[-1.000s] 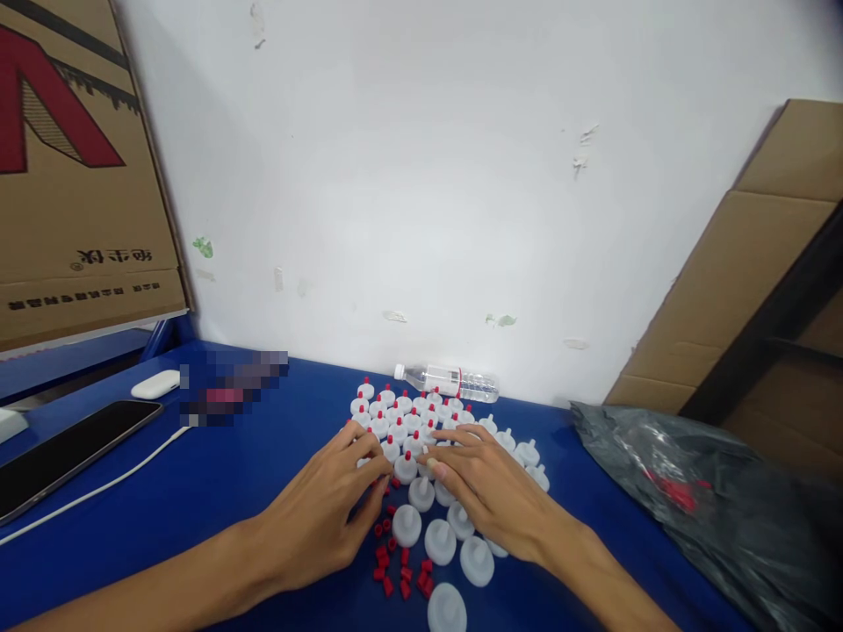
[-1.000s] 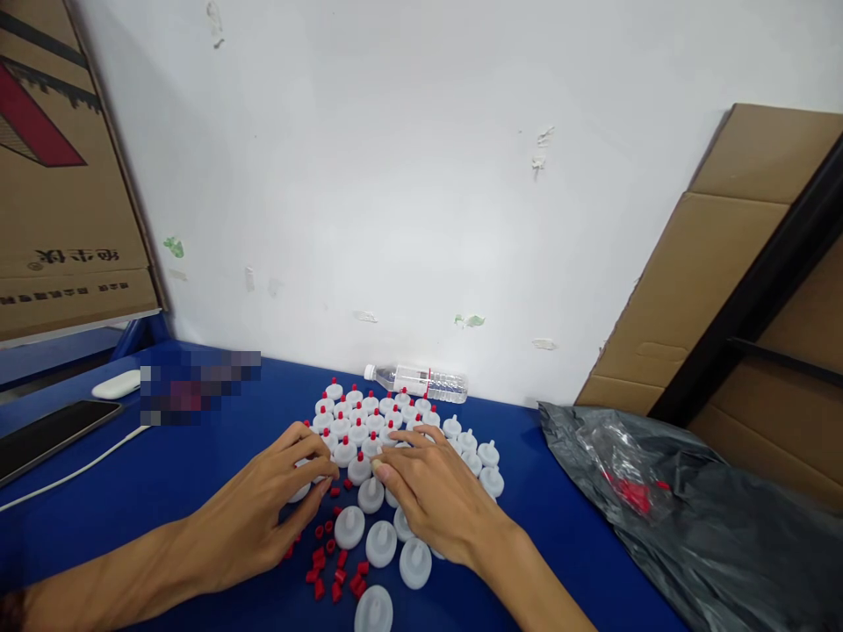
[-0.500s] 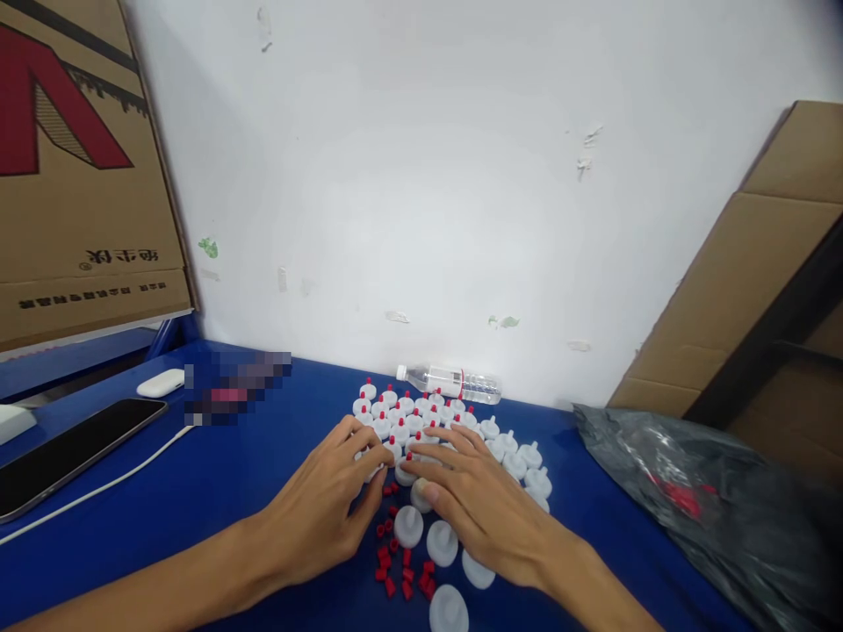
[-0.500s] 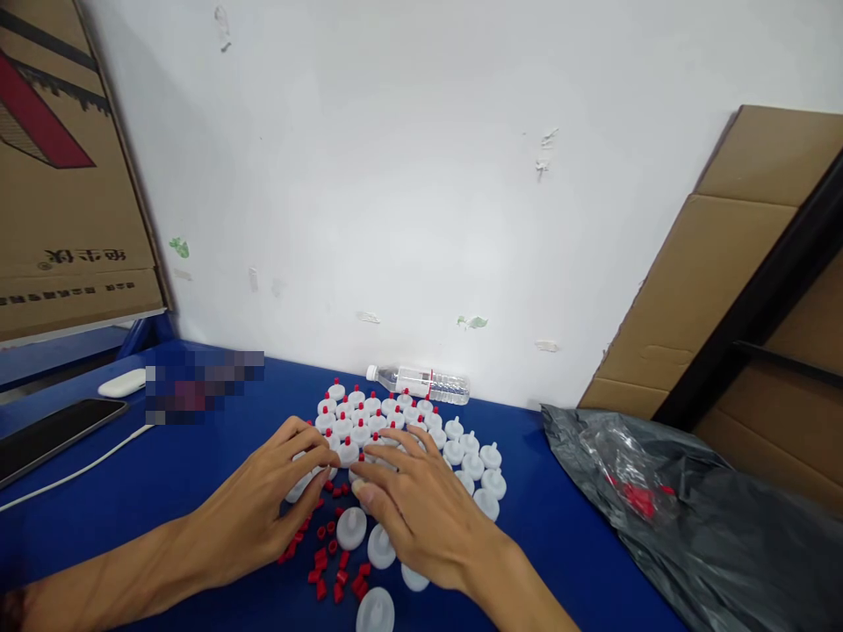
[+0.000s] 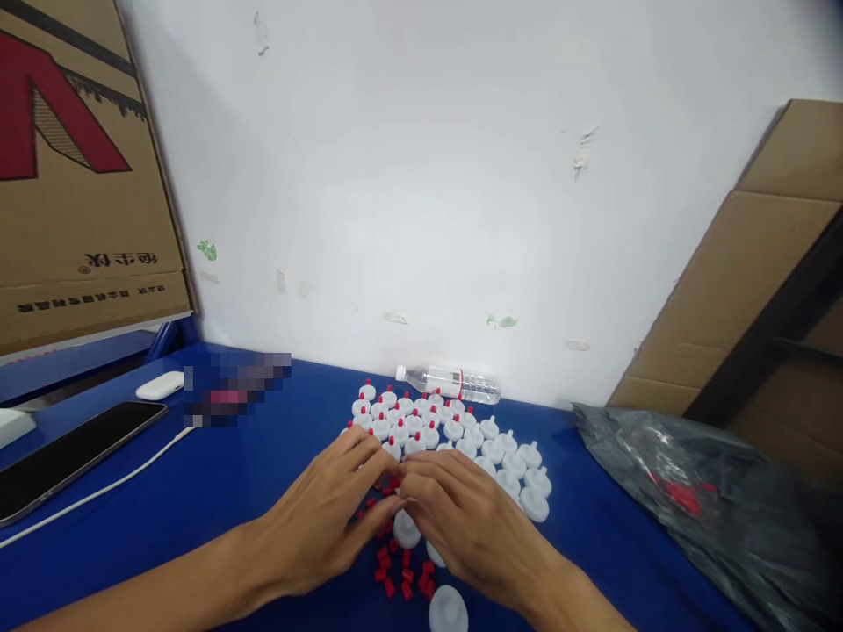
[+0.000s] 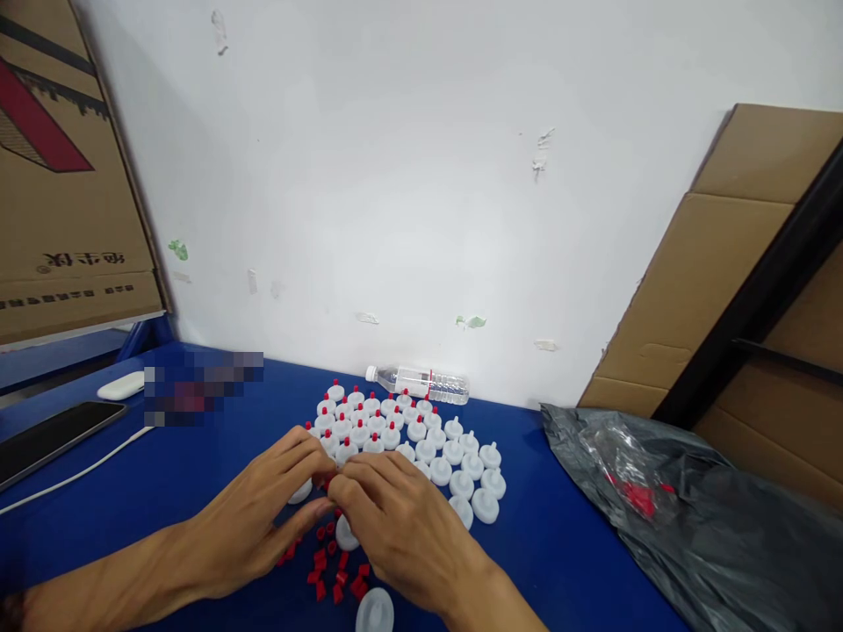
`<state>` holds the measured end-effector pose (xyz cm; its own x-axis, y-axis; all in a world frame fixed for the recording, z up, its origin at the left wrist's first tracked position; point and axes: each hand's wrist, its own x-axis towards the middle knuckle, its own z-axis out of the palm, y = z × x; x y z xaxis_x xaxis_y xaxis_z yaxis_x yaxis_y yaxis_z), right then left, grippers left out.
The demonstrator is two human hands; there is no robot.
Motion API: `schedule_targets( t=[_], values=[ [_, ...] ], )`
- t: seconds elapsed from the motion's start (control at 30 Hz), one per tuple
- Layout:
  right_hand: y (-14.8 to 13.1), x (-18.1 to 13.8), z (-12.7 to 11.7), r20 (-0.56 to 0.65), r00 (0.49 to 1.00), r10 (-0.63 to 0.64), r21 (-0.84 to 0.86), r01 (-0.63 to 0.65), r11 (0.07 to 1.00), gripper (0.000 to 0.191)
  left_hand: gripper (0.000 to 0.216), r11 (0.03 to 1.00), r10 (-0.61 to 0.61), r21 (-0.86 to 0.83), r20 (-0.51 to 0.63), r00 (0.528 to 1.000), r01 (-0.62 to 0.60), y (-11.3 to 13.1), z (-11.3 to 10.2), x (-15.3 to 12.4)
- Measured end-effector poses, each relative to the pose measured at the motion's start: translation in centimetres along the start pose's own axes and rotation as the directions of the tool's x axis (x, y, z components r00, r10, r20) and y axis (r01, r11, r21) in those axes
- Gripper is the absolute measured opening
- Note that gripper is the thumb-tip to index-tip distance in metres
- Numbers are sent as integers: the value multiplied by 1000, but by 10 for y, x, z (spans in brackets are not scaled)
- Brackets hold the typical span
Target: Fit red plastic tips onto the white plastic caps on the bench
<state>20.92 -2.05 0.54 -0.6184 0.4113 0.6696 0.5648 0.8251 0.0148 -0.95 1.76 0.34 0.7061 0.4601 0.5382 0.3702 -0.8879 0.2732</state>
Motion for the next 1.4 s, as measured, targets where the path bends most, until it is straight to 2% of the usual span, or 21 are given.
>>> schedule_targets(
  t=[0.17,0.3,0.4,0.5,0.53,0.6,0.67,0.73,0.87,0.97,1.1,1.2,1.3,1.4],
  values=[
    [2,-3,3,-52,998,-39,1,39,999,25,12,984,84,153,33,996,-88,-4,0,3],
    [2,1,4,-44,997,-61,-22,60,998,16,21,949,135,275,81,988,-152,-4,-2,5],
    [3,6,3,-39,992,-116,-79,113,990,16,21,973,89,206,65,994,-100,-2,-5,5],
    [11,6,-1,-50,984,-173,-222,158,962,19,29,995,-29,93,-44,999,33,0,-10,4],
    [16,4,-3,-51,987,-149,-250,132,959,20,31,995,-65,65,-84,994,70,1,-13,3],
    [25,-1,-7,-47,999,-3,-229,-8,973,20,32,993,-111,18,-108,988,114,4,-16,3],
    [31,-6,-10,-40,980,192,-140,-196,971,17,32,996,-92,14,-31,995,92,7,-17,3],
    [31,-6,-12,-10,954,300,-60,-300,952,19,27,997,-56,55,51,997,53,8,-13,3],
    [18,0,-12,99,955,280,10,-283,959,31,9,993,-63,104,140,988,49,7,1,-3],
    [11,2,-11,216,940,262,13,-272,962,37,8,989,-75,141,160,984,53,5,3,-4],
    [11,-1,-11,337,888,313,34,-344,938,38,18,953,-120,288,92,988,89,1,-4,3],
    [12,-2,-12,386,862,329,62,-380,923,38,27,861,-178,487,14,984,149,-4,-8,8],
    [12,-3,-12,407,850,336,65,-394,917,38,30,757,-217,626,-29,976,187,-10,-6,6],
    [12,-2,-12,378,861,341,49,-386,921,36,32,736,-225,655,-4,974,173,-15,-1,2]
  ],
)
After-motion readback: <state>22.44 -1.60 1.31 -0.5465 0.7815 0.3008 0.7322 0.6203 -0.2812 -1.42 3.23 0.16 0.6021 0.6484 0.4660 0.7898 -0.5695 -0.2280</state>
